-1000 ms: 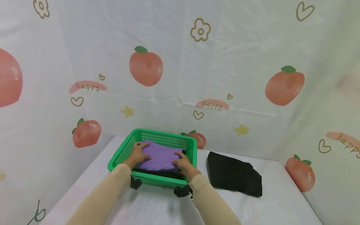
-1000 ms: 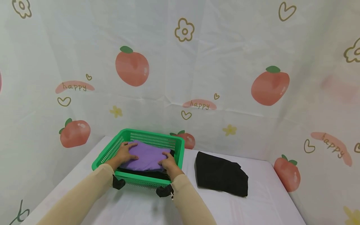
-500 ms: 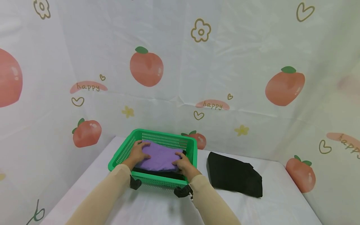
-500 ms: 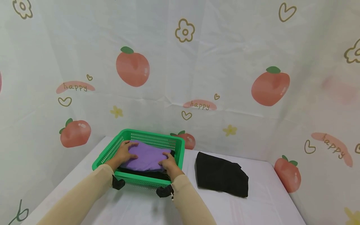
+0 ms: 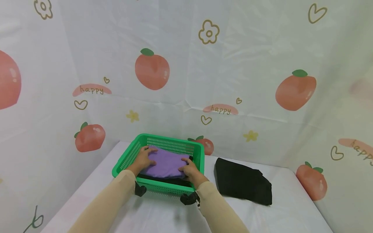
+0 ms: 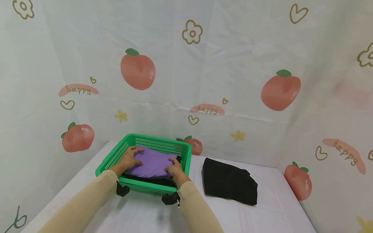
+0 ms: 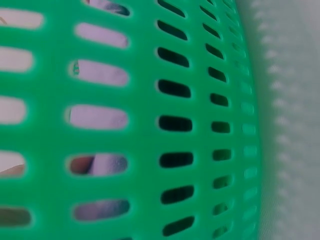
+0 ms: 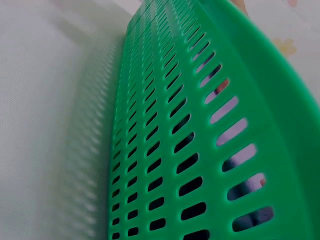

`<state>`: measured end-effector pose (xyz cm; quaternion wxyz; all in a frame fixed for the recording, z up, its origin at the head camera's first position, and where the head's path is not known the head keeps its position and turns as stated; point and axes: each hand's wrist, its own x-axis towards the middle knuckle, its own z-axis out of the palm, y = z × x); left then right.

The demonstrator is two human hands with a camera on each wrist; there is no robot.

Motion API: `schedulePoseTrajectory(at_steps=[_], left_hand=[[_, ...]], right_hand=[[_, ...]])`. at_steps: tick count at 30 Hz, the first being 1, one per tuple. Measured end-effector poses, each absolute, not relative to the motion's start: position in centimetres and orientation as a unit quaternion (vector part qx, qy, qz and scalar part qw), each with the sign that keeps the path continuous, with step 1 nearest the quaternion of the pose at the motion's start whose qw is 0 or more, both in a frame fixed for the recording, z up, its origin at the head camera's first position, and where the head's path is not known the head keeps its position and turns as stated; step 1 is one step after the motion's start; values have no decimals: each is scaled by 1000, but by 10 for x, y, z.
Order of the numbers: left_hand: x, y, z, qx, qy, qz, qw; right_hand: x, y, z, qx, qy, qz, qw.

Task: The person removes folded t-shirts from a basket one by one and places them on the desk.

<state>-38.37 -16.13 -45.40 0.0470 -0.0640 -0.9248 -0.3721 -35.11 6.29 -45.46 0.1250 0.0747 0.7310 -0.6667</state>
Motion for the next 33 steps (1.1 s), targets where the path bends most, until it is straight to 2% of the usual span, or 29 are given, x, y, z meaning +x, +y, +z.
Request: schedulePoseTrajectory(at_steps=[18,28,33], left_hand=[[-382,-162,-454,-45,-924,-378,36],[-387,-162,-454,0,-918,-395,41],[-385,-164,-453,-17,-919,-393,37]], right_hand=[[-350,64,-455,68,736,-663,122],[-351,64,-455,75,735,-663,121],[-350,64,-455,71,732,-666,122]])
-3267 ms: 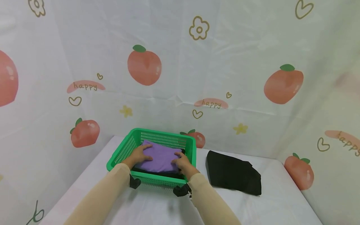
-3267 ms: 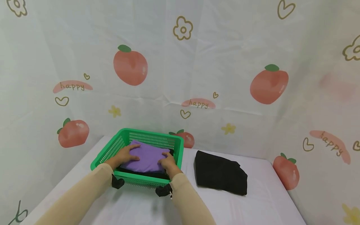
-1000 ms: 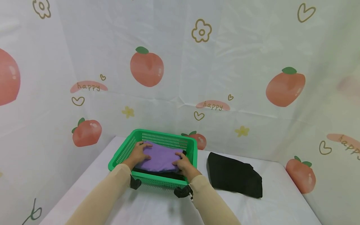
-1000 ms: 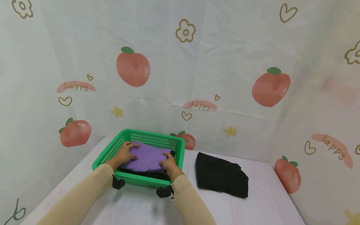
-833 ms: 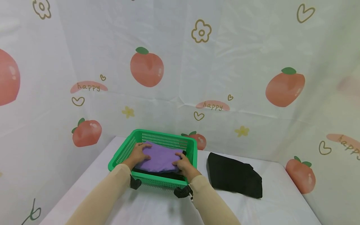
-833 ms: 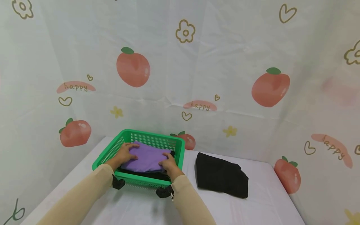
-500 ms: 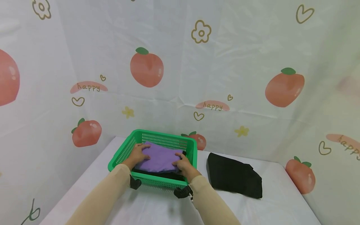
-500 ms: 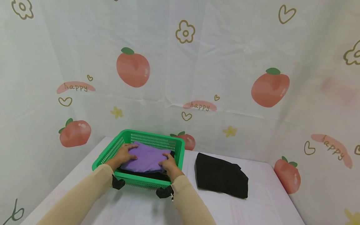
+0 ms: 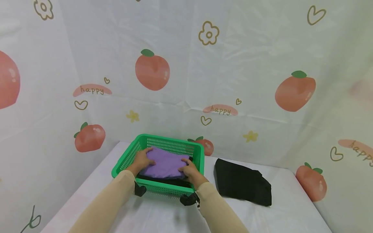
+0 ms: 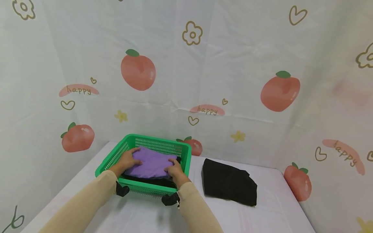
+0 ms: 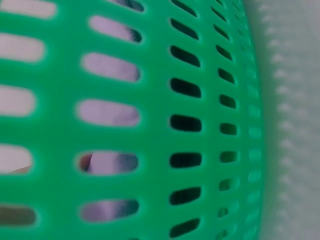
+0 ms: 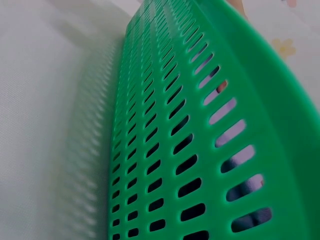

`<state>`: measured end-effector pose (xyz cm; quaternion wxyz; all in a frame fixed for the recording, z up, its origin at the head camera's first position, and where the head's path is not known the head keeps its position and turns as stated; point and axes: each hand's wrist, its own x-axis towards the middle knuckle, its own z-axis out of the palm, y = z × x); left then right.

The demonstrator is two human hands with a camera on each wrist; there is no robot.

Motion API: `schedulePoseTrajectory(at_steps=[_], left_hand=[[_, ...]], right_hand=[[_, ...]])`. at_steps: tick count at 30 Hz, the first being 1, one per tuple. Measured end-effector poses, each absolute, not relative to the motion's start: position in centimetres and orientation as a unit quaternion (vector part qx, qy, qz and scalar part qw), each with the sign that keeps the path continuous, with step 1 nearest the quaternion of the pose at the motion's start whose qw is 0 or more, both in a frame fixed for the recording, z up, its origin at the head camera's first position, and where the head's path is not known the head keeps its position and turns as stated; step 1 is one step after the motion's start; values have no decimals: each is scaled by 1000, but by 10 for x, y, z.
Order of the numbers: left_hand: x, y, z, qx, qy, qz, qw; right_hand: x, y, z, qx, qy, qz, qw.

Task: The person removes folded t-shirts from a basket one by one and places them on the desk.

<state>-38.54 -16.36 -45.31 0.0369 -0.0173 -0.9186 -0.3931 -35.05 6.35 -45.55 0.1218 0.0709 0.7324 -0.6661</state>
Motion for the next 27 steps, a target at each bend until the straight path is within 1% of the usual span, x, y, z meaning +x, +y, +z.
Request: schedulePoseTrajectory(at_steps=[15,27], left_hand=[[-385,-165,-454,-58,-918,-391,-13],[-387,-166,-457,-90,-925,-369,-20]], right_hand=[[-351,63,-456,70,732,-667,124],[-352,63,-455,70,739,-658,128]])
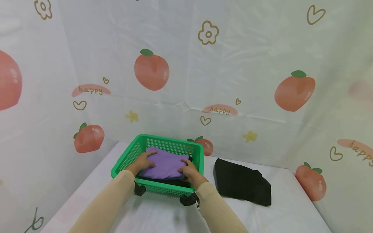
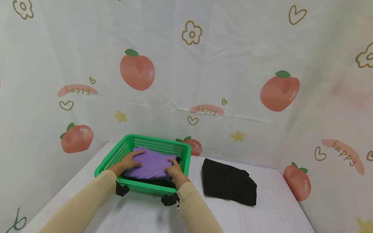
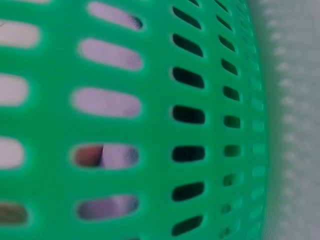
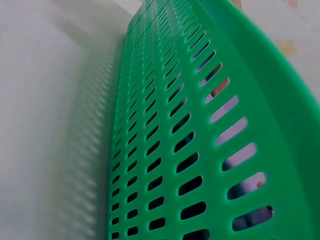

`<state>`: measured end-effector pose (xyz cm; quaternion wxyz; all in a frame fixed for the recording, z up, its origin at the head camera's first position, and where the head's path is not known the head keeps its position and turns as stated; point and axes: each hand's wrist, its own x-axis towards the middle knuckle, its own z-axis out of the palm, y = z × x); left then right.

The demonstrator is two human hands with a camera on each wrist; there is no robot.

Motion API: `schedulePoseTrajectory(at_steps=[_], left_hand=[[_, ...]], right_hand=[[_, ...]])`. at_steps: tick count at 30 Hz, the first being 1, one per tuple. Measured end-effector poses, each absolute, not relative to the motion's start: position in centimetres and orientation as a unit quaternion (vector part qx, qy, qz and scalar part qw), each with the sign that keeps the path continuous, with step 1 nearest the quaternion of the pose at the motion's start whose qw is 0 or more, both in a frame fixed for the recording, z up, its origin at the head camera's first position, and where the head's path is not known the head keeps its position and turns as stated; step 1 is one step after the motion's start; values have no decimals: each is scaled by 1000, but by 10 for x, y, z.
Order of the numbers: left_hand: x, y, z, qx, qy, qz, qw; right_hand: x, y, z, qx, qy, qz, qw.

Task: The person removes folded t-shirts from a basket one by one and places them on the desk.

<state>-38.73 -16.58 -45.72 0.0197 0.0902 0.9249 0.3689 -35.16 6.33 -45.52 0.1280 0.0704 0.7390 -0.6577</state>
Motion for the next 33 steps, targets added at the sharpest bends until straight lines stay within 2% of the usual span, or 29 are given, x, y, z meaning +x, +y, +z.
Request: schedulePoseTrajectory(at_steps=[33], left_hand=[[-378,-166,-440,66,895,441,27]], right_hand=[[-347,70,-443,63,655,-739,142]])
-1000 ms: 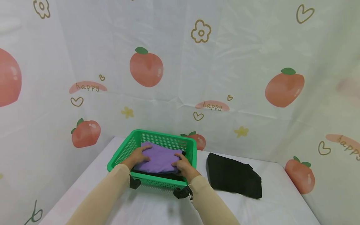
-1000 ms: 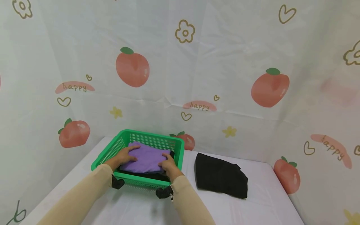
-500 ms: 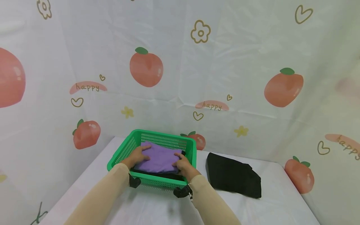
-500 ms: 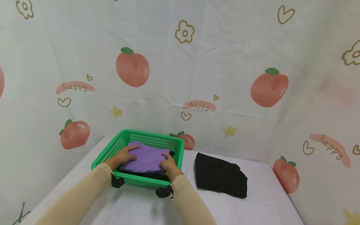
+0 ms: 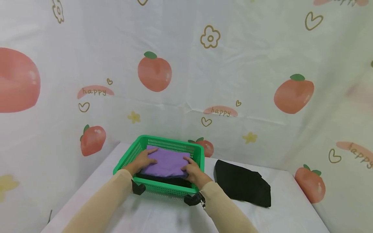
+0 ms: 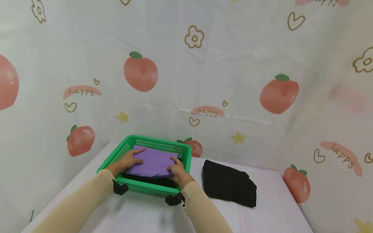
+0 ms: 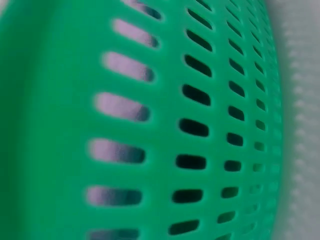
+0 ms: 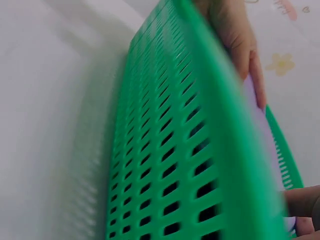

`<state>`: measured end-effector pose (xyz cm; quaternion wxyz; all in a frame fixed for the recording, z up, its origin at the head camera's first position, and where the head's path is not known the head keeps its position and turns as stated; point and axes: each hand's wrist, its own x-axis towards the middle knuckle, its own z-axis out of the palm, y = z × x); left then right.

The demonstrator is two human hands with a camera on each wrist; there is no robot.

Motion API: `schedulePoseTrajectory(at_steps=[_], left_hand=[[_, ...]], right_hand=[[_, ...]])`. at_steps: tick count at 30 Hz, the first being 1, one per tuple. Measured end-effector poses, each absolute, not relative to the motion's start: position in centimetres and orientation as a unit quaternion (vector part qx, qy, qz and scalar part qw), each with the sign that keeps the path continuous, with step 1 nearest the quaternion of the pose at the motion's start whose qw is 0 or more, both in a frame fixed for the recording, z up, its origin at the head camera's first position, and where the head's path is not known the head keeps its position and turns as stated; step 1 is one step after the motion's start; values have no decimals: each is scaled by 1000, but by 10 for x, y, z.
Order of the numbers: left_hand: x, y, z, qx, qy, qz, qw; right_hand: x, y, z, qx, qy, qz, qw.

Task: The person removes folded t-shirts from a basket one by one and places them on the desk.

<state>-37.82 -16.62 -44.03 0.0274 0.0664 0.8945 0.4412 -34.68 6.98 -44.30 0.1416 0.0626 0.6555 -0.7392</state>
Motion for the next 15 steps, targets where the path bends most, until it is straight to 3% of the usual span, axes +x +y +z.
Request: schedulePoseTrajectory(at_steps=[15], left_hand=[[-364,-163,-406,86,874,478,18]], right_hand=[[-334,94,-408,-1,609,-774,175]])
